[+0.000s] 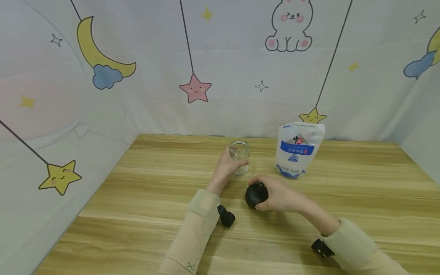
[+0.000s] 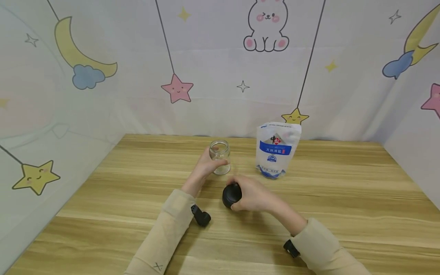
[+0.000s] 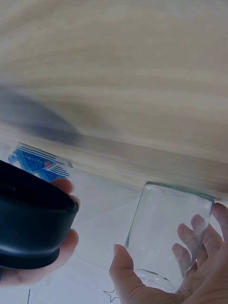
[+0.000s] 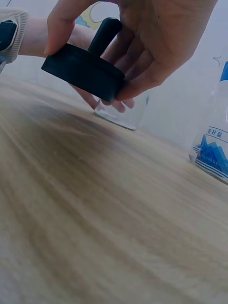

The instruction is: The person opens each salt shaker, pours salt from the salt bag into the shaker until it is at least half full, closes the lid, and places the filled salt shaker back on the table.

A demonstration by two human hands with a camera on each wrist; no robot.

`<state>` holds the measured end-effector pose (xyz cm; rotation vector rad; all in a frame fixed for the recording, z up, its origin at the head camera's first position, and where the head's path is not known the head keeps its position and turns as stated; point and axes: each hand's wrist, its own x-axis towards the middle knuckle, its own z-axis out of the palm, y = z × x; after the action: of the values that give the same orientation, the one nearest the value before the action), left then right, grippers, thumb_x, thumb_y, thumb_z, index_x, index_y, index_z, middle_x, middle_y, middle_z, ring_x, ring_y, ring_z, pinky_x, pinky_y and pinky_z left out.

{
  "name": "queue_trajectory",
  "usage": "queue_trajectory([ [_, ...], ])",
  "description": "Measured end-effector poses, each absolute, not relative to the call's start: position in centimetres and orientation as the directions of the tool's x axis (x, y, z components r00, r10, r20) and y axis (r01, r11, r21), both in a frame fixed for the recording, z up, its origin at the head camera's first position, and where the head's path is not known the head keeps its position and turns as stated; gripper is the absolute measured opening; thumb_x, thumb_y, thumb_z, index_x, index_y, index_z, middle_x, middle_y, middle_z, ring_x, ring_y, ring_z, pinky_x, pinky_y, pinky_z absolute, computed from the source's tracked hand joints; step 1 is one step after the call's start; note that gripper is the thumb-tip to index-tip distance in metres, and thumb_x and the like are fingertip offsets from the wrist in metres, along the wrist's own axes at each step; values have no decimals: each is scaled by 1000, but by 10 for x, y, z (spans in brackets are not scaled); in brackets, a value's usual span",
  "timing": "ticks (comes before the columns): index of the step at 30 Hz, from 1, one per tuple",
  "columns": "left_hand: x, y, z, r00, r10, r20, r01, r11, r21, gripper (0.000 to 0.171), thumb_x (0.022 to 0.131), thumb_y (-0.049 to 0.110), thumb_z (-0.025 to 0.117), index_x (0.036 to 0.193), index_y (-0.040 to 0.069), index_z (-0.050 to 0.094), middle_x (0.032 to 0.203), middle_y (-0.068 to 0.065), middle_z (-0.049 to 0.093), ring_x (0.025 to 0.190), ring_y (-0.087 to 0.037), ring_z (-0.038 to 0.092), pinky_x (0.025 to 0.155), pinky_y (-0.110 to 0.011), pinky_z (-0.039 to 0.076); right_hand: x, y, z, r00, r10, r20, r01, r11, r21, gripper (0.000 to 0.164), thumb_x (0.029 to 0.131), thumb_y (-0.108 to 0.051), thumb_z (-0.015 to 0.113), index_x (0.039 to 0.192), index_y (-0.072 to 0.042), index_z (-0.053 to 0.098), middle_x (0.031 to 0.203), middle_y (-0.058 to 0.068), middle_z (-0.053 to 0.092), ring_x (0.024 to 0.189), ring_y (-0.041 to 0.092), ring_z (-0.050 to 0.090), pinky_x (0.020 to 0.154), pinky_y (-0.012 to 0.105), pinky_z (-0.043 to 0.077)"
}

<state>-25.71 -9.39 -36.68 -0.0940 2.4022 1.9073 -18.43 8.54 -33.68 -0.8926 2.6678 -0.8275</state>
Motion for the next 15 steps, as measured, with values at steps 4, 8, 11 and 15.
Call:
queue_trajectory([
  [4,-257,-94,-366,-996,-5,-95,-93,227,969,71,79,12,75,139,5,39,141,-16,47,131,-34,44,109,-50,39,-183,85,-339,-795,-605,-35,-481,666,-571,56,70,-14,82,121,-6,58,124,11,62,116,28,56,99,47,48],
  [8,-257,-94,-366,-995,-8,-100,-100,225,969,72,79,11,75,140,6,37,141,-15,48,131,-33,45,110,-49,38,-181,84,-341,-796,-602,-64,-463,674,-576,58,70,-12,81,122,-7,57,126,11,61,118,28,55,100,49,47],
  [11,-257,-93,-366,-995,-9,-100,-99,219,971,73,79,10,75,140,6,37,141,-14,48,132,-33,45,110,-49,38,-180,84,-343,-789,-607,-88,-458,678,-575,58,70,-12,81,123,-7,56,127,11,61,119,29,55,100,49,47],
  [15,-258,-93,-367,-995,-13,-97,-97,223,970,72,79,9,75,140,5,37,141,-15,48,131,-34,45,110,-49,38,-179,83,-344,-777,-621,-101,-467,677,-569,58,70,-11,80,123,-8,56,126,10,61,118,28,56,98,48,48],
])
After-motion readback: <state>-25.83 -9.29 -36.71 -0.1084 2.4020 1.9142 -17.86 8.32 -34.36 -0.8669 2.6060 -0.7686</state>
